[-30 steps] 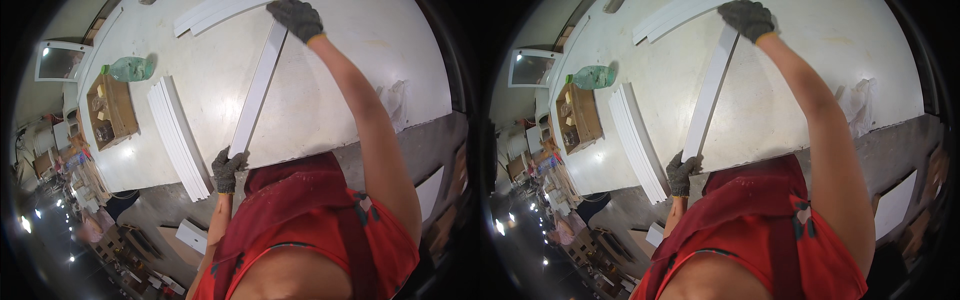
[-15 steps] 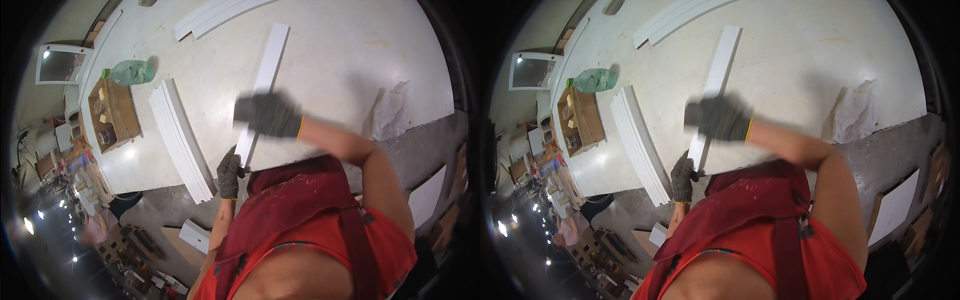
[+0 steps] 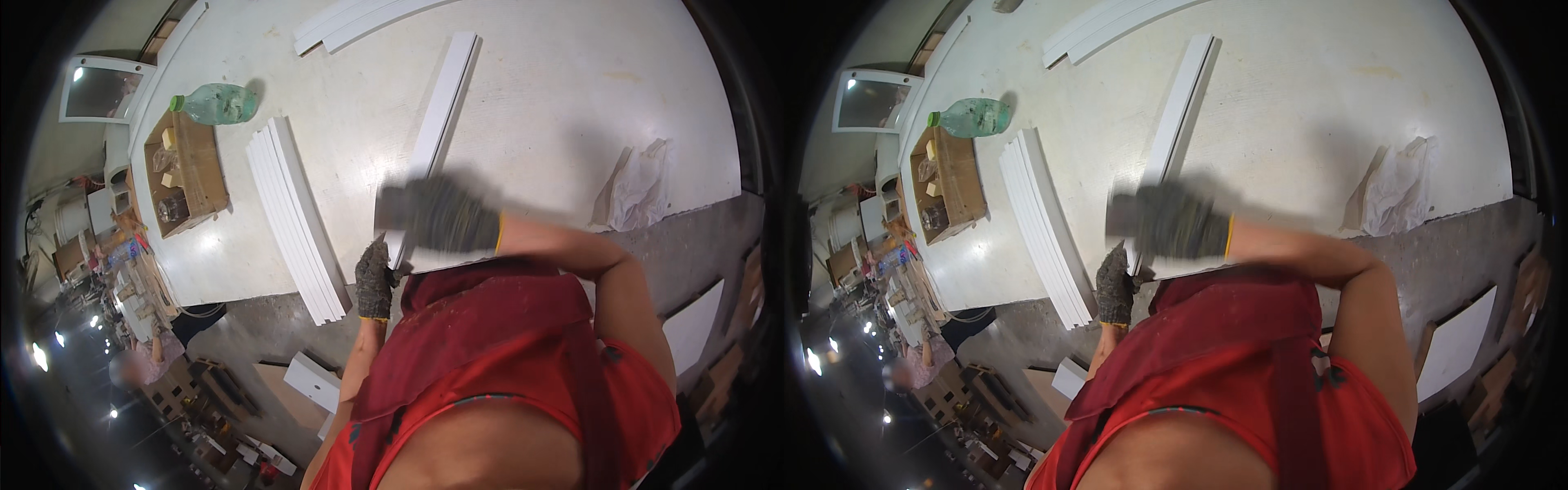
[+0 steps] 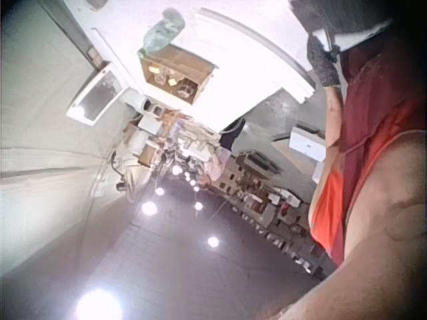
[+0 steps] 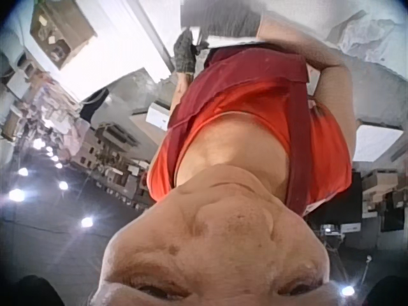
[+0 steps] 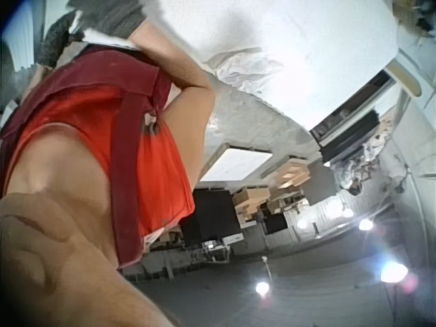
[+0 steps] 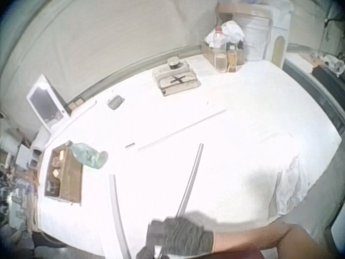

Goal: The person sands the edges and surfaces of white wooden strips by hand with a sanding block, handling the strips one at a time and placing them in a stack.

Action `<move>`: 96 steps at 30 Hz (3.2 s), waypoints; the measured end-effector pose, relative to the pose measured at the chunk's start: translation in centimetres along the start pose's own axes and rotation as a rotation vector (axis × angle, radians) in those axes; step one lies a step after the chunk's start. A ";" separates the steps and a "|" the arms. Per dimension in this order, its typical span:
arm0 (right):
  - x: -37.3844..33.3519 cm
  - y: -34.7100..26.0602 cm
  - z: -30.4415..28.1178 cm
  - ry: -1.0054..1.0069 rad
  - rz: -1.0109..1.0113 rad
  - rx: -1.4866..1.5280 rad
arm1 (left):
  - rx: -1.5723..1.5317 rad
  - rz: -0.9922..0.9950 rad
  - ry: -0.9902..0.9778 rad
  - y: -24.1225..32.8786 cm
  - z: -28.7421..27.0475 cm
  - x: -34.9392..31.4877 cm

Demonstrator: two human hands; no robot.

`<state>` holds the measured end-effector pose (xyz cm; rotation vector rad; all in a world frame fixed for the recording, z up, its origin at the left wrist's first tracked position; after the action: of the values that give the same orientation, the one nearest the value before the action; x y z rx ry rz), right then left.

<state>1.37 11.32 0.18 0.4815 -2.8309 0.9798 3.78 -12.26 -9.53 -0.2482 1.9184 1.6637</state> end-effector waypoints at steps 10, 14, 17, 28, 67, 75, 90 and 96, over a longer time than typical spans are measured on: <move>-1.5 23.2 -10.0 0.462 0.344 -0.782 | 0.118 0.091 0.008 1.7 1.3 -0.8; 0.6 17.2 -8.9 0.182 0.480 -0.627 | 0.101 0.058 0.031 2.1 1.6 -0.8; -1.9 13.1 -5.3 0.365 0.278 -0.557 | 0.116 0.046 0.009 1.8 1.1 -0.9; -1.5 12.3 -6.3 0.027 0.475 -0.756 | 0.047 0.069 -0.015 2.3 1.5 -0.6; 0.2 21.1 -8.3 0.382 0.395 -0.763 | -0.032 0.174 -0.375 1.1 1.5 -1.7; 1.6 9.7 -6.9 0.452 -0.078 -0.602 | -0.080 0.098 -0.242 0.5 4.1 -5.4; 8.1 28.6 -13.2 0.195 0.386 -0.578 | -0.051 -0.018 0.172 -3.8 6.5 -7.7; 4.2 21.0 -8.4 0.484 -0.054 -0.352 | -0.532 -0.148 0.235 -3.0 7.4 -9.5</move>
<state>-9.55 31.00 -4.68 0.2372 -2.4542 0.4828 15.22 -7.96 -7.35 -0.8036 1.5258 2.0860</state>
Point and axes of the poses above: each hand's wrist, its own x-axis towards the middle knuckle, its own z-axis out of the palm, y = z × x, the point moved 5 cm from there along x, towards the middle knuckle, and after that the axes turned 9 degrees about z, right-handed, at the moved point
